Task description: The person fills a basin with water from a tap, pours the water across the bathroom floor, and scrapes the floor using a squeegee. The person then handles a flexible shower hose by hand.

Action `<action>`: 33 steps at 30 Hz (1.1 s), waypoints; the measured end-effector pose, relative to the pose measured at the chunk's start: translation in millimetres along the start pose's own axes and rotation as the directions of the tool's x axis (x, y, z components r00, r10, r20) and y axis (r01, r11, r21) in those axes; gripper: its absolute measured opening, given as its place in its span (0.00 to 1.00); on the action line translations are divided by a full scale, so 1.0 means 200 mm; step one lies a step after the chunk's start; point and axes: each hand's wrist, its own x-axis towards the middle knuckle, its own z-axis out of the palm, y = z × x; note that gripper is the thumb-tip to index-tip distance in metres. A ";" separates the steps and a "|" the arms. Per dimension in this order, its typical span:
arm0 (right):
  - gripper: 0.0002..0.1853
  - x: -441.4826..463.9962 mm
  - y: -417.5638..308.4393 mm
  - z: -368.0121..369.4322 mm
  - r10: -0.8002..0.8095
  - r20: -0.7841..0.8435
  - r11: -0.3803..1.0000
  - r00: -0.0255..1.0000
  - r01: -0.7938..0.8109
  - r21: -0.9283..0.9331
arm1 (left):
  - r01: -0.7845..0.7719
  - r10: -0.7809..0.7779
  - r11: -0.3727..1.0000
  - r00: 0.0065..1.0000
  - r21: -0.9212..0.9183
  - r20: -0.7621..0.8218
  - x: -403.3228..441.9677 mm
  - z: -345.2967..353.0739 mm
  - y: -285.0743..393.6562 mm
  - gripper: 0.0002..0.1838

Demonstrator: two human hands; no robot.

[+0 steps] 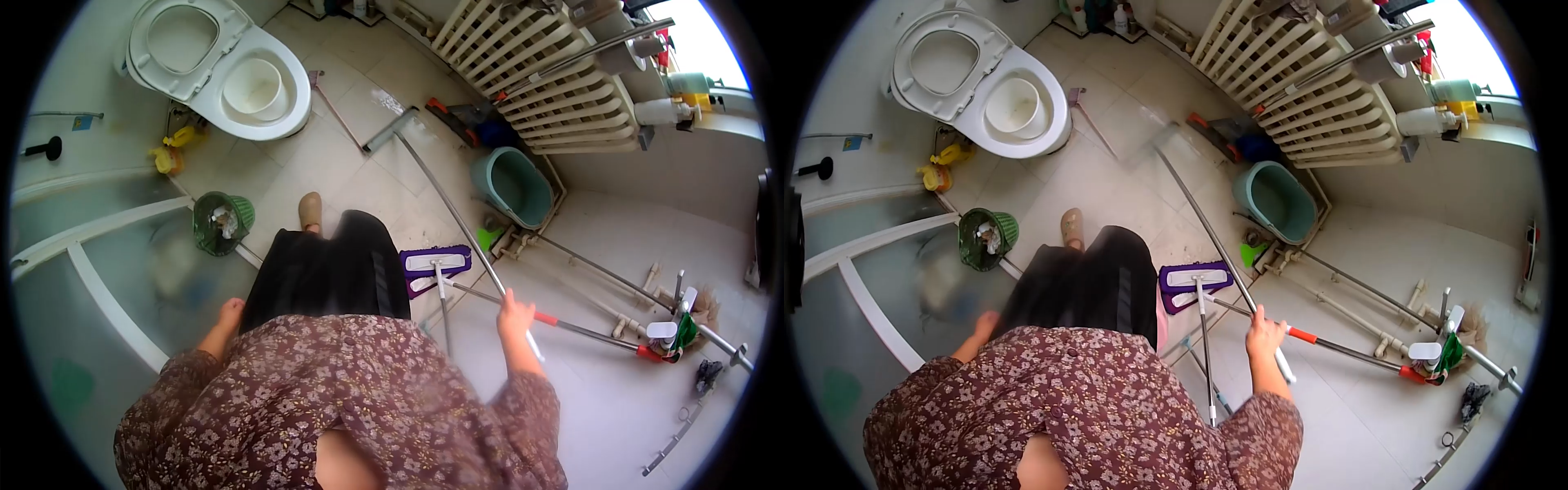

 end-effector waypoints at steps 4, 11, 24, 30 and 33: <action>0.14 -0.39 0.23 0.00 0.013 0.108 0.997 0.994 -0.005 -0.078 | -0.028 0.028 0.996 1.000 0.079 0.001 0.05 0.05 -0.14 0.08; 0.17 -0.72 0.30 -0.07 0.329 0.254 0.943 0.910 -0.332 -0.033 | 0.058 -0.055 0.994 0.998 -0.088 0.032 0.15 0.22 -0.47 0.09; 0.18 -0.17 -0.20 -0.22 -0.078 0.061 0.995 0.995 0.074 0.072 | 0.075 -0.077 0.997 0.994 -0.024 -0.077 0.05 0.23 -0.30 0.10; 0.19 0.27 -0.60 -0.22 -0.098 0.212 0.989 0.972 0.071 0.132 | -0.062 0.063 0.992 0.998 0.107 -0.010 0.03 0.27 -0.47 0.09; 0.22 0.39 -0.59 -0.18 -0.039 0.294 0.997 0.955 0.017 0.078 | 0.032 -0.034 0.999 0.999 -0.043 -0.039 -0.05 0.28 -0.35 0.08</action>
